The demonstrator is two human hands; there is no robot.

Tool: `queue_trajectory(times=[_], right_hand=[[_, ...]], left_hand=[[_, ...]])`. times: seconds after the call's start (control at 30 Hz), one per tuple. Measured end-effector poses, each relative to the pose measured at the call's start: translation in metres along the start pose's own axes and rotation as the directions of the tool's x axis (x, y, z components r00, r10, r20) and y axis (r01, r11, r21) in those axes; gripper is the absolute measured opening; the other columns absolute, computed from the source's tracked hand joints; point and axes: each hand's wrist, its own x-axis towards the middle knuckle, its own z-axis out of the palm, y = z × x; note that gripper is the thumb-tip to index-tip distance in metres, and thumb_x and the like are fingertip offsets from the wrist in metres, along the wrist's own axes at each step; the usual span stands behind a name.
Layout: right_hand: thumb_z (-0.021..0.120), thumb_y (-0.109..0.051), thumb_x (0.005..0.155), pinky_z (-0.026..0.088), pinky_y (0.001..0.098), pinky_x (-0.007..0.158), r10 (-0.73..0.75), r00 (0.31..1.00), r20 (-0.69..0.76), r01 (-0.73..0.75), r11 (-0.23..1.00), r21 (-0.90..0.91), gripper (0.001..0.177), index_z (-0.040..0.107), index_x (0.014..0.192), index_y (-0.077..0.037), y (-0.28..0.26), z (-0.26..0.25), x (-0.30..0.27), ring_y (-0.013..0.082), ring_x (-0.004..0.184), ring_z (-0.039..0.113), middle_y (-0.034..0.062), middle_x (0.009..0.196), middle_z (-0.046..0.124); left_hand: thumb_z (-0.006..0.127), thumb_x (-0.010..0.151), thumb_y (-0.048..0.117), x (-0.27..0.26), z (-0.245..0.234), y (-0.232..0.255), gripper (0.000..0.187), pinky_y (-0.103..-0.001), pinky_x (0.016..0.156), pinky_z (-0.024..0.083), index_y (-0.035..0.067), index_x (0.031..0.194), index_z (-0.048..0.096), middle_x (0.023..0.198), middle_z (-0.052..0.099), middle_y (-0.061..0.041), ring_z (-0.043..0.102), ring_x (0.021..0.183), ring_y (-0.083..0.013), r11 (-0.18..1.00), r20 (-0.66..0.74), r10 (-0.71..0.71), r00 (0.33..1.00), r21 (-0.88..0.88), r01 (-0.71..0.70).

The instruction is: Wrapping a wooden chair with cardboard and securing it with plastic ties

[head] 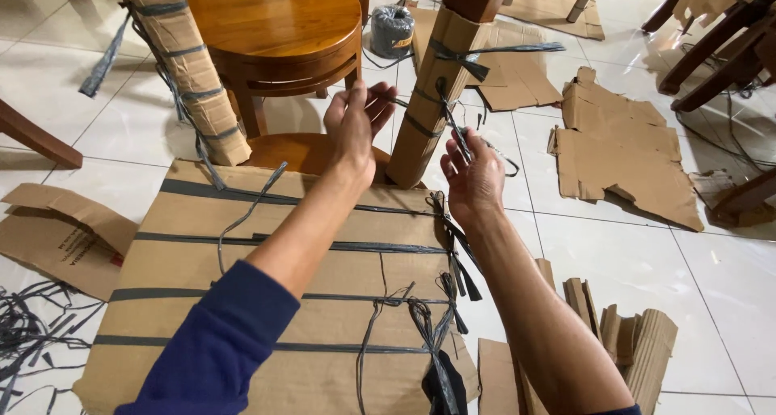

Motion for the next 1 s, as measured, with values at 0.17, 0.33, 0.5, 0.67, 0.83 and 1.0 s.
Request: queue_trajectory(times=[0.17,0.33,0.5,0.67,0.83,1.0], right_hand=[[0.069,-0.022,0.093,0.056,0.0254,0.072,0.013,0.998,0.061,-0.017,0.997,0.076,0.021,0.067,0.109,-0.008,-0.005,0.015,0.002,0.0113,0.082,0.068,0.0020,0.097,0.070],[0.068,-0.019,0.093,0.052,0.0236,0.068,0.049,0.991,0.129,-0.065,0.990,0.124,0.021,0.069,0.108,-0.006,-0.002,0.017,0.014,0.0098,0.079,0.063,0.0029,0.093,0.067],[0.057,-0.026,0.102,0.062,0.0212,0.059,-0.016,0.978,0.209,-0.033,0.973,0.228,0.035,0.066,0.124,-0.001,-0.001,0.005,0.018,0.0116,0.074,0.070,0.0075,0.108,0.076],[0.046,-0.034,0.108,0.053,0.0246,0.059,0.061,0.944,0.324,-0.137,0.967,0.216,0.036,0.056,0.084,-0.009,-0.011,-0.018,-0.003,0.0142,0.075,0.060,0.0128,0.109,0.064],[0.033,-0.031,0.110,0.051,0.0253,0.059,0.008,0.923,0.384,0.015,0.998,-0.055,0.043,0.047,0.076,-0.011,-0.015,-0.025,-0.035,0.0126,0.067,0.059,0.0197,0.133,0.065],[0.046,-0.016,0.110,0.061,0.0303,0.061,-0.456,0.594,0.663,0.794,0.465,-0.391,0.030,0.069,0.127,-0.004,0.016,-0.034,-0.051,0.0228,0.077,0.075,0.0175,0.101,0.076]], left_hand=[[0.053,0.105,0.021,0.050,0.010,-0.011,0.020,-0.040,0.067,0.068,0.002,0.100,0.056,0.082,0.065,-0.011,0.070,0.069,-0.0242,0.995,0.001,-0.099,0.995,0.026,0.099],[0.049,0.105,0.019,0.084,-0.004,0.010,0.020,-0.032,0.061,0.058,0.001,0.112,0.046,0.085,0.055,-0.009,0.056,0.061,-0.0168,0.999,-0.140,-0.048,0.989,-0.013,0.047],[0.045,0.107,0.020,0.061,-0.040,0.034,0.016,-0.023,0.049,0.042,0.008,0.097,0.046,0.077,0.051,-0.001,0.044,0.056,-0.0080,0.997,0.057,-0.021,0.998,0.076,0.016],[0.047,0.106,0.019,0.034,-0.044,0.057,0.012,-0.024,0.055,0.037,0.013,0.096,0.046,0.074,0.044,0.003,0.039,0.059,-0.0071,0.998,0.188,-0.029,0.982,0.066,0.017],[0.048,0.106,0.021,0.020,-0.045,0.075,0.013,-0.028,0.063,0.052,0.013,0.096,0.048,0.076,0.047,0.002,0.048,0.065,-0.0100,0.974,0.163,0.057,0.985,0.209,-0.091],[0.051,0.110,0.019,-0.023,-0.035,0.063,0.011,-0.030,0.047,0.060,0.009,0.106,0.055,0.071,0.054,-0.004,0.057,0.052,-0.0144,0.778,0.474,0.319,0.821,0.363,-0.513]])
